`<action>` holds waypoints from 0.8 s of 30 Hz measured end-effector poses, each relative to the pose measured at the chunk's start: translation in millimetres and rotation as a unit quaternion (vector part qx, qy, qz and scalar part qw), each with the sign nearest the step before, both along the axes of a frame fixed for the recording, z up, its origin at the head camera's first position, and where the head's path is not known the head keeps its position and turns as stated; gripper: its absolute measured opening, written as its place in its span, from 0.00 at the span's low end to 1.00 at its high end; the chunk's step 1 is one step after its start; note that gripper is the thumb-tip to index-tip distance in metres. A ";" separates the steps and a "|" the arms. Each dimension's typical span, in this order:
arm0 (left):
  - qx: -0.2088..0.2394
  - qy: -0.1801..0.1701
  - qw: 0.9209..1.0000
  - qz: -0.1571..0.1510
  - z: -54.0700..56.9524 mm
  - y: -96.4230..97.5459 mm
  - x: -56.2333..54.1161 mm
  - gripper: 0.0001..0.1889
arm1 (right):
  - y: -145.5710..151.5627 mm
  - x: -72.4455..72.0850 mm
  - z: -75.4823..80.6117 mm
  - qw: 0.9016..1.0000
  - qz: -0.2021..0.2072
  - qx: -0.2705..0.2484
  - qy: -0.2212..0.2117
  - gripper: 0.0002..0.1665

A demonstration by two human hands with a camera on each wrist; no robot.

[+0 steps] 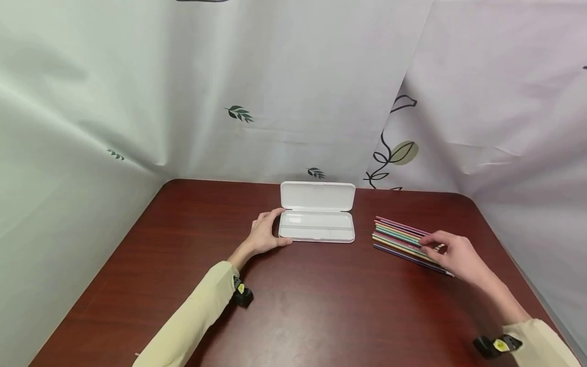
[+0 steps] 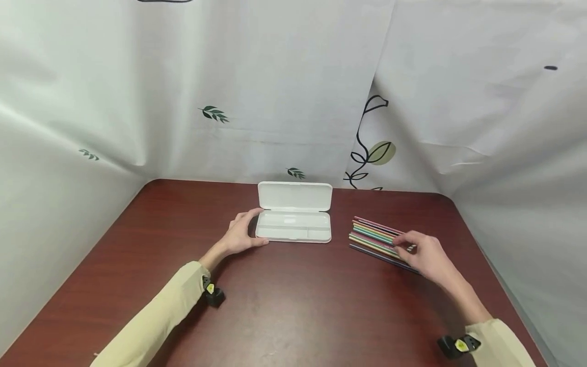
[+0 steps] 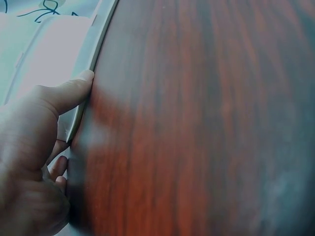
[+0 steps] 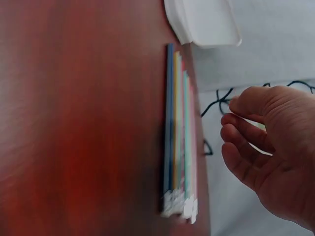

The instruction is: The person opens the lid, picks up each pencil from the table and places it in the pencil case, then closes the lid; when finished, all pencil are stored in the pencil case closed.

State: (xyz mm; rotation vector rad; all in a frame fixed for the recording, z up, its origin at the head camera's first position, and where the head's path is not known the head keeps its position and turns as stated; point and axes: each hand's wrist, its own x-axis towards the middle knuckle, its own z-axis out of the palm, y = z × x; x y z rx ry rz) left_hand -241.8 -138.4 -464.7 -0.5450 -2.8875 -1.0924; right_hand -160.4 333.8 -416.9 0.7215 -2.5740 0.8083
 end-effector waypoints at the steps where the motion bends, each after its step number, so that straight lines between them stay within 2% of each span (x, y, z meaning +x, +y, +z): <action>1: 0.002 0.002 1.000 -0.001 0.4 -0.7 -0.1 0.48 | 2.4 2.8 -3.3 1.000 -0.002 0.004 0.008 0.16; 6: 0.002 0.002 1.000 -0.001 1.1 -1.0 -0.1 0.48 | 12.1 14.7 -14.6 0.999 -0.021 0.021 0.029 0.18; 13: -0.003 0.003 1.000 -0.001 1.8 0.0 0.0 0.48 | 19.8 24.9 -22.7 0.998 -0.047 0.030 0.033 0.19; 24: -0.005 0.005 1.000 0.000 -0.2 -0.9 -0.8 0.48 | 26.5 30.9 -34.5 0.996 -0.057 0.059 0.026 0.20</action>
